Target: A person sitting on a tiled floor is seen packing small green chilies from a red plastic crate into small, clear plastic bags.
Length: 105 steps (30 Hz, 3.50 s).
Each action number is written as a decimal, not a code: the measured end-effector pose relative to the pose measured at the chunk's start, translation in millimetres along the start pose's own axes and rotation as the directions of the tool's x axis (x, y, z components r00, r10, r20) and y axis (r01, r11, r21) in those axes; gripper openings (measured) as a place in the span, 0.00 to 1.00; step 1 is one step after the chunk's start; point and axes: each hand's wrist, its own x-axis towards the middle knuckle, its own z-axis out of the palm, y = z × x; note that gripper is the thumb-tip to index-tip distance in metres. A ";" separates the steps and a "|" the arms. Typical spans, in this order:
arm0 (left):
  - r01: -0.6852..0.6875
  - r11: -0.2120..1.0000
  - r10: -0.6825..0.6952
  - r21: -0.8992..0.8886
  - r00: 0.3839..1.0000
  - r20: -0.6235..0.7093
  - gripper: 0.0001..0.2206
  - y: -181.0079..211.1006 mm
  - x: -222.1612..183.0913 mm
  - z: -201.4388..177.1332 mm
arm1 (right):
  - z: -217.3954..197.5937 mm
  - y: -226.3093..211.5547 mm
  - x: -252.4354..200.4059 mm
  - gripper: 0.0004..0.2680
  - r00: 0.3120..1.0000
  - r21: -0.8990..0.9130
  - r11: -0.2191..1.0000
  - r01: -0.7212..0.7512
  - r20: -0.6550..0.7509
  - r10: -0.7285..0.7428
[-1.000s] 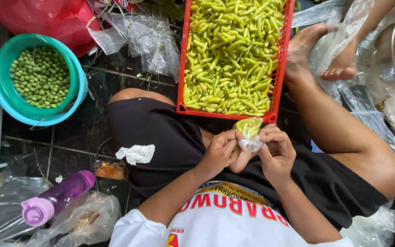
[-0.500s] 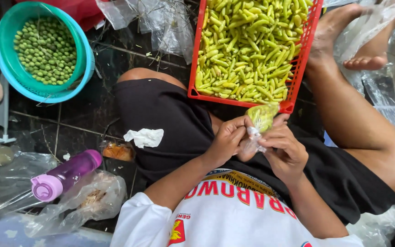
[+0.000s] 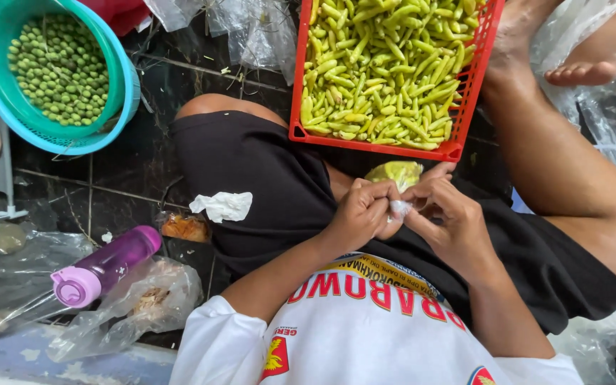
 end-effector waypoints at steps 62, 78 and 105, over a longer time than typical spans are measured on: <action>-0.445 0.777 0.391 0.445 0.896 0.212 0.05 72.8 5.9 15.6 | 12.2 36.5 -25.4 0.04 0.901 0.136 0.914 0.382 -0.274 -0.336; -0.356 0.846 0.284 0.396 0.931 0.231 0.13 60.3 -12.0 20.0 | -64.8 -28.8 -8.2 0.10 0.938 0.048 0.989 -0.141 0.325 0.118; -0.528 0.725 0.444 0.442 0.849 0.287 0.10 54.1 -9.2 20.6 | -40.1 -19.4 -29.2 0.10 0.965 -0.045 0.966 0.255 0.072 -0.251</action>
